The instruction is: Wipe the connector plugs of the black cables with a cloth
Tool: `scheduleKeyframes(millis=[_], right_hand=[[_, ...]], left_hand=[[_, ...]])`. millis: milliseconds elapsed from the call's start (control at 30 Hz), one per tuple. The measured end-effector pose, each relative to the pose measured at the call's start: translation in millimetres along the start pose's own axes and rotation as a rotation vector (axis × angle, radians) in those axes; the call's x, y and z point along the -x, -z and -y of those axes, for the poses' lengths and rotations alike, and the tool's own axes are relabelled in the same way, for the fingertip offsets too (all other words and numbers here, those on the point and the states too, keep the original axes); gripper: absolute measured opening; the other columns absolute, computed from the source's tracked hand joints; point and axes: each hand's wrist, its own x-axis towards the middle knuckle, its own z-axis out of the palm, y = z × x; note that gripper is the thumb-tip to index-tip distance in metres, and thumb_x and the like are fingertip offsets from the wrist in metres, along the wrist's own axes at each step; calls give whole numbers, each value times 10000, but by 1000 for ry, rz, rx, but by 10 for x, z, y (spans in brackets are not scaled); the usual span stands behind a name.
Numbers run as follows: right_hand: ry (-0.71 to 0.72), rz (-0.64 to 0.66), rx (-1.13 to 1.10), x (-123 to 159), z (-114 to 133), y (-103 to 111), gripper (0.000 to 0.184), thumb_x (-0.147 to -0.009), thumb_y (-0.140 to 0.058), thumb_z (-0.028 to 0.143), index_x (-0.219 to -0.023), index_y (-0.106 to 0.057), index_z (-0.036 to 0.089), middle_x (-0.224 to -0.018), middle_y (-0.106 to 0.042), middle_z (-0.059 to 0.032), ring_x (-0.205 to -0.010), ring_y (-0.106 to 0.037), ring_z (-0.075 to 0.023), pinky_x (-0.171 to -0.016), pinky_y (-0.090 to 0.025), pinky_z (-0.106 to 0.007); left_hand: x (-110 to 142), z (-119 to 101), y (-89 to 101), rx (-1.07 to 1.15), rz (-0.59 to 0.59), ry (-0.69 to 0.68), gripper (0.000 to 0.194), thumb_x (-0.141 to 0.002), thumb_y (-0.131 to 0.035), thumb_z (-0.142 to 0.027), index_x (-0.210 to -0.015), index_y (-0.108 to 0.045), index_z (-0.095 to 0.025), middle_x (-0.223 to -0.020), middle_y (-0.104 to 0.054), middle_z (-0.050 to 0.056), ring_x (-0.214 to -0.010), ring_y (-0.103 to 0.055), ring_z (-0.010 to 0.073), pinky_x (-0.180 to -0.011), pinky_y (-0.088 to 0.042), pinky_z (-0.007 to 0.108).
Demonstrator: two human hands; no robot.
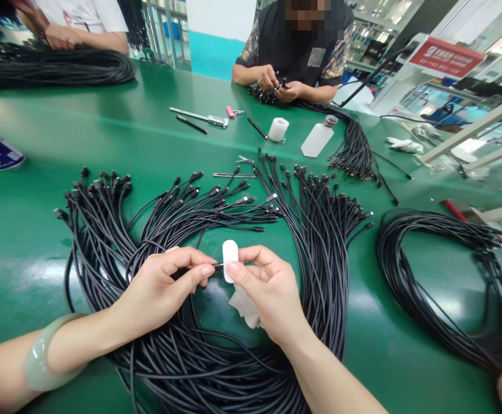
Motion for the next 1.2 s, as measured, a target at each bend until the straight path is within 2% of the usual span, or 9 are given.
scheduleKeyframes(millis=[267, 567, 1200], right_hand=[[-28, 13, 13, -8, 6, -8, 300, -675, -889, 370, -812, -692, 190, -603, -661, 8, -460, -490, -89, -434, -364, -192], [-38, 4, 15, -3, 4, 6, 291, -693, -877, 380, -798, -688, 185, -592, -634, 17, -462, -462, -77, -424, -337, -180], [-6, -30, 11, -3, 2, -1, 293, -684, -883, 374, -798, -693, 183, -634, -650, 3, -518, -524, -100, -466, -399, -193]], left_hand=[[37, -16, -12, -116, -49, -121, 59, -914, -664, -197, -915, -717, -224, -870, -769, -41, -733, -647, 130, -733, -444, 289], [38, 13, -19, -168, -78, -222, 59, -918, -660, -175, -939, -708, -201, -877, -772, -20, -753, -671, 140, -724, -468, 287], [53, 55, -33, -168, -100, -262, 107, -903, -683, -143, -987, -720, -198, -883, -776, -13, -779, -702, 136, -740, -480, 282]])
